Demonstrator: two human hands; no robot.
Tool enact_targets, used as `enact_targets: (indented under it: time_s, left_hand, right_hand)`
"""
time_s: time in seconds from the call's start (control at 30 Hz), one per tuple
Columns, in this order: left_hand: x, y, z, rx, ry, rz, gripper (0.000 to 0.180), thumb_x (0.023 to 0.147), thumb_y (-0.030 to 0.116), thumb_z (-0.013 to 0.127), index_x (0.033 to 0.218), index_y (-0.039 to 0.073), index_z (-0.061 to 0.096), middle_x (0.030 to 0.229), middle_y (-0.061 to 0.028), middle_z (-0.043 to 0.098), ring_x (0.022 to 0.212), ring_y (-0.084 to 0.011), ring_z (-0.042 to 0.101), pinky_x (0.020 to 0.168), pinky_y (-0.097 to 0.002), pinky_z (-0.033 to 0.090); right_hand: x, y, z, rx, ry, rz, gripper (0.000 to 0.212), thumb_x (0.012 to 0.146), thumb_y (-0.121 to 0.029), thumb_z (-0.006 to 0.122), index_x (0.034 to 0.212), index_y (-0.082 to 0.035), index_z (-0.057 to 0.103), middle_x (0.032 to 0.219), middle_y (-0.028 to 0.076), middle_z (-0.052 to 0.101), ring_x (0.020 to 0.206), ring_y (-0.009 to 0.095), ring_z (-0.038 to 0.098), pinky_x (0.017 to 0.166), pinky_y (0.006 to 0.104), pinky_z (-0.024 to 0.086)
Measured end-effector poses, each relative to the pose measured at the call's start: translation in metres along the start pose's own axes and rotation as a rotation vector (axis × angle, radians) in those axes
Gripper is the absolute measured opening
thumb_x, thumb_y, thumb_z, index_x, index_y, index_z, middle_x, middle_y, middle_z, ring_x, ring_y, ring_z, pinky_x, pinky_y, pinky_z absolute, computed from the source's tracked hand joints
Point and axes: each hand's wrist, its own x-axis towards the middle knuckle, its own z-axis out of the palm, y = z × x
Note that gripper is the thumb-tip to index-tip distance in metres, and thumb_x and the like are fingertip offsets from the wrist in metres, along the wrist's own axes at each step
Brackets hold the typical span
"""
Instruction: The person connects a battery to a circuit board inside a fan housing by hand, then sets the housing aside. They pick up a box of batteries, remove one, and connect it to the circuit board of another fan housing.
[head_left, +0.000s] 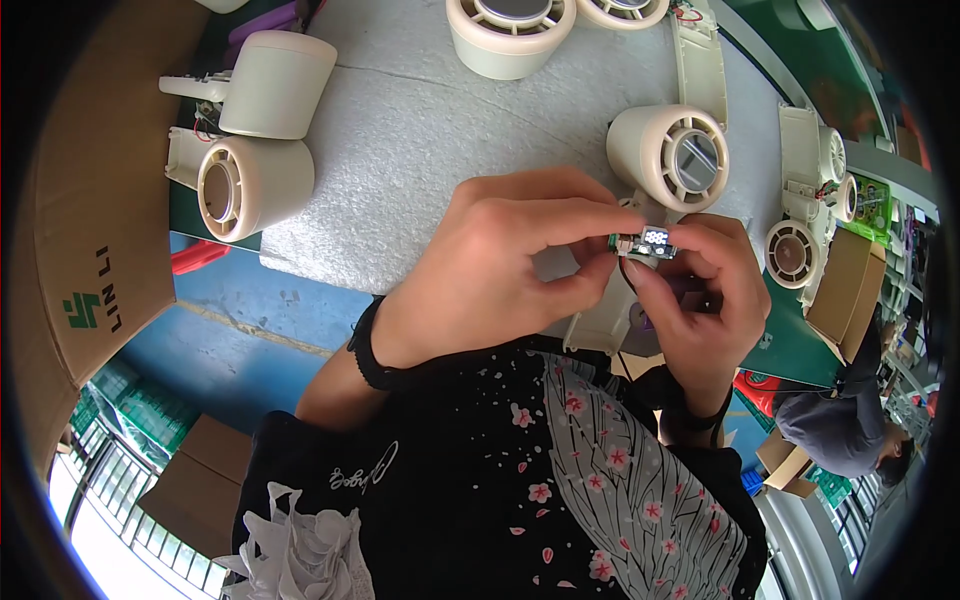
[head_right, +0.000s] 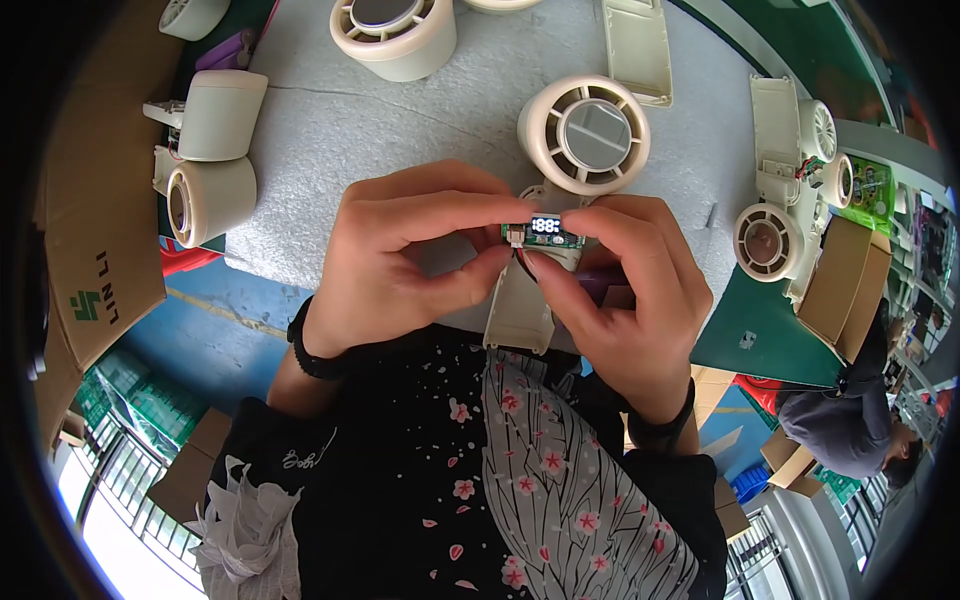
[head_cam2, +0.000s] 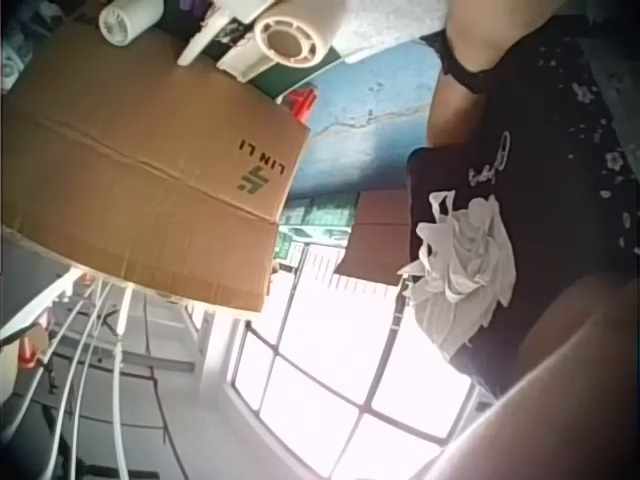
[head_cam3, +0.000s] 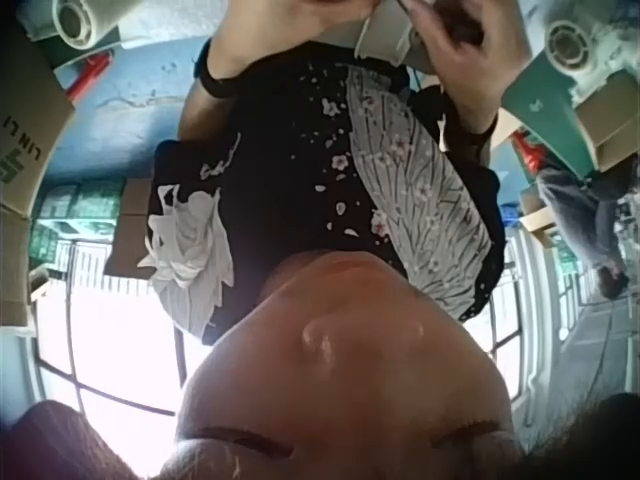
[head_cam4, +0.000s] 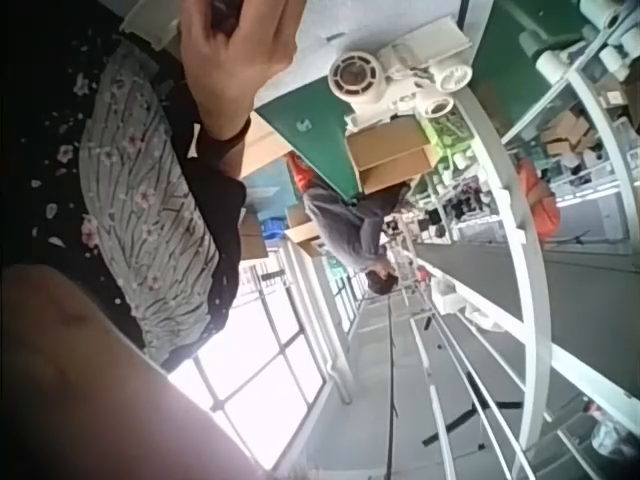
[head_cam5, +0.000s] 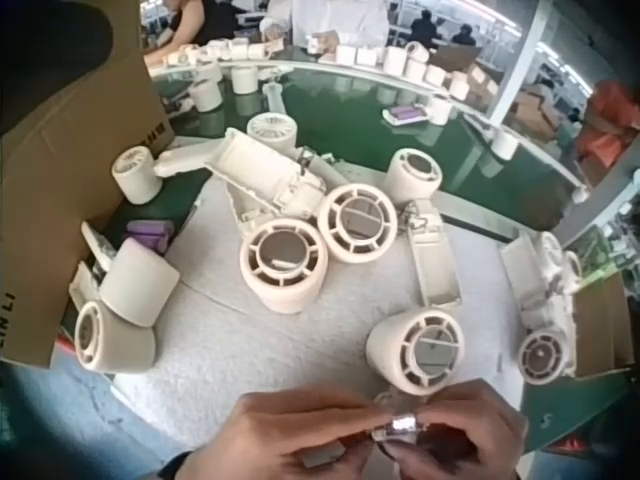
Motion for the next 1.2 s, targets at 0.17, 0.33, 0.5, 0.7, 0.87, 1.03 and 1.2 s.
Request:
enact_targets:
  time_s: [0.17,0.33,0.5,0.7,0.87,1.03,1.2]
  left_hand:
    - [-0.0012,0.0041,0.0004,-0.007,0.012,-0.052,0.037,0.07,-0.009,0.071,0.104,0.004,0.072,0.093,-0.0112,0.069,0.076,-0.0176,0.068,0.065,-0.0253,0.054]
    - [-0.0007,0.0031,0.0,0.0,0.013,-0.008,0.037,0.07,-0.009,0.071,0.105,0.004,0.072,0.093,-0.0119,0.069,0.075,-0.018,0.068,0.064,-0.0252,0.054]
    - [-0.0004,0.0027,0.0002,-0.01,0.011,-0.01,0.037,0.07,-0.009,0.071,0.104,0.004,0.072,0.092,-0.0116,0.069,0.075,-0.0179,0.068,0.063,-0.0251,0.053]
    - [0.0003,0.0032,-0.0004,0.033,0.003,-0.012,0.035,0.069,-0.009,0.071,0.102,0.004,0.073,0.09,-0.0109,0.068,0.074,-0.0173,0.067,0.063,-0.0249,0.053]
    - [-0.0001,0.0026,0.0001,0.024,-0.003,-0.025,0.034,0.069,-0.009,0.072,0.101,0.004,0.073,0.089,-0.0103,0.068,0.072,-0.0166,0.067,0.062,-0.0244,0.053]
    - [0.0006,0.0034,-0.0001,0.01,-0.001,-0.042,0.033,0.069,-0.009,0.072,0.099,0.004,0.073,0.089,-0.0099,0.068,0.072,-0.0165,0.067,0.061,-0.0243,0.053]
    - [0.0005,0.0029,0.0008,0.0,0.004,-0.042,0.032,0.068,-0.009,0.072,0.097,0.003,0.074,0.088,-0.0098,0.068,0.071,-0.0166,0.067,0.059,-0.0245,0.053]
  right_hand:
    - [0.0001,-0.0003,-0.0004,-0.014,0.005,0.029,0.034,0.071,0.011,0.076,0.099,0.002,0.059,0.098,0.01,0.061,0.066,0.006,0.062,0.048,0.017,0.044]
    - [0.001,-0.0012,-0.0006,-0.024,0.006,0.041,0.033,0.07,0.01,0.077,0.097,0.002,0.059,0.097,0.009,0.061,0.065,0.006,0.06,0.048,0.017,0.044]
    - [0.0023,-0.0008,0.0002,-0.041,0.019,0.003,0.033,0.069,0.01,0.078,0.095,0.002,0.06,0.096,0.009,0.061,0.064,0.006,0.06,0.048,0.0176,0.044]
    - [0.0025,-0.0011,-0.0008,-0.051,0.019,-0.003,0.035,0.069,0.01,0.078,0.097,0.001,0.059,0.096,0.009,0.061,0.064,0.007,0.06,0.049,0.0181,0.045]
    - [0.0077,-0.0049,-0.002,-0.047,0.033,0.044,0.039,0.067,0.003,0.082,0.104,-0.002,0.068,0.091,0.008,0.063,0.066,0.009,0.063,0.051,0.0204,0.051]
    - [0.008,0.001,-0.0067,-0.146,-0.009,-0.087,0.044,0.063,0.006,0.082,0.106,-0.003,0.071,0.092,0.007,0.064,0.063,0.007,0.06,0.05,0.0194,0.047]
    - [0.0074,0.0025,-0.0074,-0.116,-0.018,-0.067,0.045,0.061,0.008,0.081,0.104,-0.003,0.072,0.092,0.007,0.064,0.06,0.005,0.058,0.048,0.0181,0.043]
